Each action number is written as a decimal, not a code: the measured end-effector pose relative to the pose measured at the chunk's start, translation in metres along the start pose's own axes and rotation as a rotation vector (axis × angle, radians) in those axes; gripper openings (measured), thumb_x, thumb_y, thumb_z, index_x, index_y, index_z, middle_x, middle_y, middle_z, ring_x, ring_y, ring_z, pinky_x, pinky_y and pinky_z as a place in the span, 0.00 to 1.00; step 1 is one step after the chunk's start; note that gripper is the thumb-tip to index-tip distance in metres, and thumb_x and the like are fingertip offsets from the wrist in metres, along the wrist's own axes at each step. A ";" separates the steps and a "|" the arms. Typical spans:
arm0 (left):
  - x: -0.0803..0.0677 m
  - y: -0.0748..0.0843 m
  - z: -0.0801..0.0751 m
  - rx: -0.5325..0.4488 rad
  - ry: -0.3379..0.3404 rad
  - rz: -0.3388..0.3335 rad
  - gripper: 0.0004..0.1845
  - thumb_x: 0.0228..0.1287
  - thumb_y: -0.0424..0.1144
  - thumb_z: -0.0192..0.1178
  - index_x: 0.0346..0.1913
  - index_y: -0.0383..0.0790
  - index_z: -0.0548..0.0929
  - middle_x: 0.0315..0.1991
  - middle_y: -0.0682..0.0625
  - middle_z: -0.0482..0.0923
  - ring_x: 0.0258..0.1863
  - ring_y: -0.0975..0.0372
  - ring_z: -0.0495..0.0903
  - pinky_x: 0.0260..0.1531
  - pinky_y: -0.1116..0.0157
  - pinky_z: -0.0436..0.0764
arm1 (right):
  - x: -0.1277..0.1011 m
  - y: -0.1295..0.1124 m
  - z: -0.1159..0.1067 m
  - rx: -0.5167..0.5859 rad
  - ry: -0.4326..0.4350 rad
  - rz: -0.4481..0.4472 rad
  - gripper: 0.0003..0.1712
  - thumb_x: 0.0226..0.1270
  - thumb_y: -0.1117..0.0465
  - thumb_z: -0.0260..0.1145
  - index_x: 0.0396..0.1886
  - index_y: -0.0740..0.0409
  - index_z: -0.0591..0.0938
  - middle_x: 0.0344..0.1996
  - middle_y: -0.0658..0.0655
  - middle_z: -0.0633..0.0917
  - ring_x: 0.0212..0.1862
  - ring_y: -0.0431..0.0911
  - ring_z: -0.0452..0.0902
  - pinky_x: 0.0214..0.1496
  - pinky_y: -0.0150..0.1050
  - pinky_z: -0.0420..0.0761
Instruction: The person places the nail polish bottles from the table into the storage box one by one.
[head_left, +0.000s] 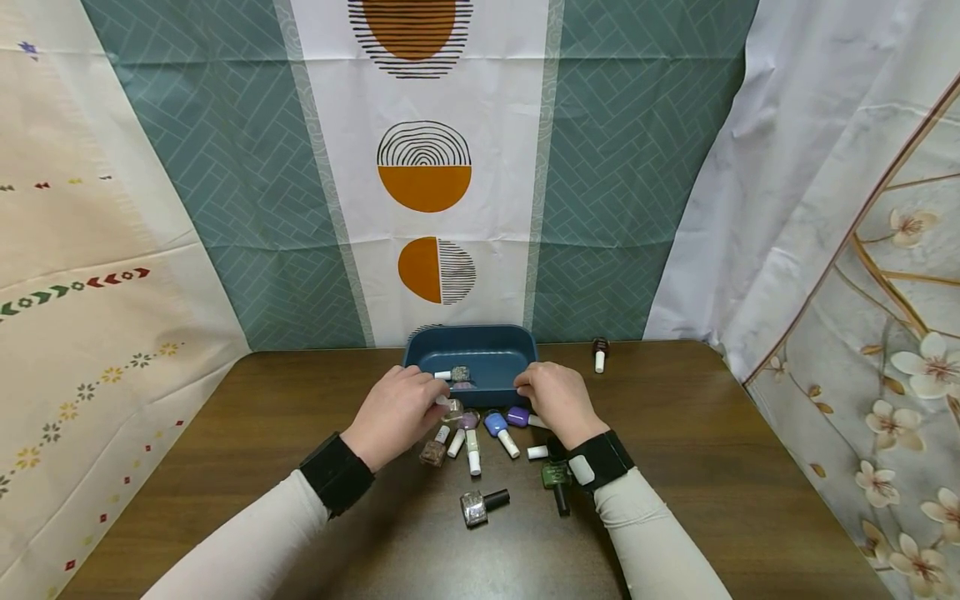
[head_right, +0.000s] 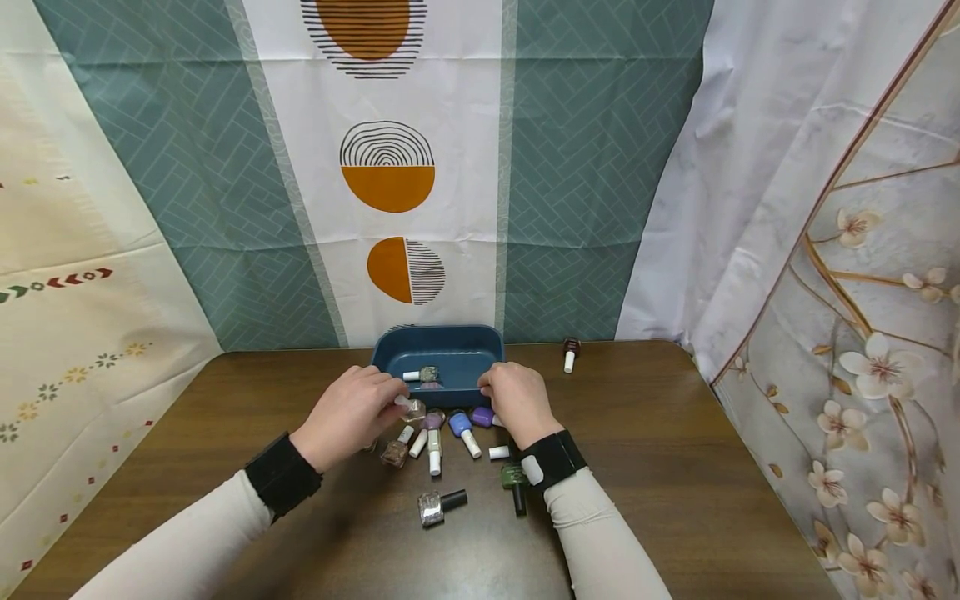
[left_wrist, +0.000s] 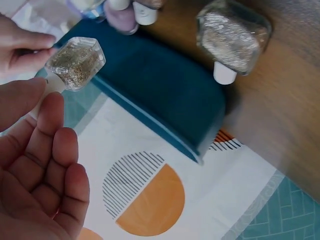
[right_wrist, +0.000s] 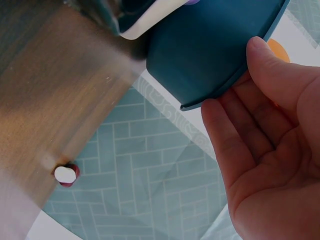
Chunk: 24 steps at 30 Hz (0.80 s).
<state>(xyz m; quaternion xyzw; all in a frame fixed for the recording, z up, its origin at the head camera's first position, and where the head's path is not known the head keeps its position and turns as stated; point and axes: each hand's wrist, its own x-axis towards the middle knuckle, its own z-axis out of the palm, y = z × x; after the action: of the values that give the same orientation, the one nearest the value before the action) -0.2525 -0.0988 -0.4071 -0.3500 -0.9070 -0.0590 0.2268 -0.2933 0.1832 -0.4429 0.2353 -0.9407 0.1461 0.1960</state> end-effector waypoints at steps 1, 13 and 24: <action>0.001 0.001 -0.001 -0.005 0.003 -0.001 0.10 0.63 0.37 0.84 0.41 0.45 0.91 0.34 0.55 0.88 0.35 0.58 0.79 0.39 0.61 0.76 | 0.000 0.000 0.000 0.001 0.000 0.000 0.03 0.71 0.64 0.80 0.41 0.53 0.97 0.35 0.51 0.91 0.43 0.51 0.90 0.45 0.49 0.89; 0.015 -0.008 -0.013 -0.020 0.057 -0.036 0.08 0.65 0.34 0.82 0.40 0.42 0.90 0.29 0.54 0.85 0.32 0.57 0.77 0.38 0.58 0.77 | 0.000 0.001 0.001 -0.013 -0.010 0.007 0.03 0.72 0.65 0.79 0.39 0.52 0.96 0.34 0.50 0.90 0.42 0.50 0.89 0.45 0.49 0.89; 0.034 -0.026 -0.012 -0.008 0.021 -0.149 0.04 0.71 0.34 0.77 0.43 0.40 0.91 0.31 0.52 0.86 0.35 0.54 0.81 0.42 0.53 0.81 | 0.000 0.000 0.000 -0.005 -0.009 0.010 0.04 0.72 0.65 0.79 0.39 0.51 0.96 0.34 0.50 0.90 0.42 0.50 0.89 0.45 0.49 0.89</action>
<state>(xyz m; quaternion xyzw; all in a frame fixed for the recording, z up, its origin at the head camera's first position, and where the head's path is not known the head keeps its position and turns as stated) -0.2873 -0.1003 -0.3798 -0.2816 -0.9279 -0.0828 0.2299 -0.2938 0.1832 -0.4430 0.2308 -0.9431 0.1436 0.1913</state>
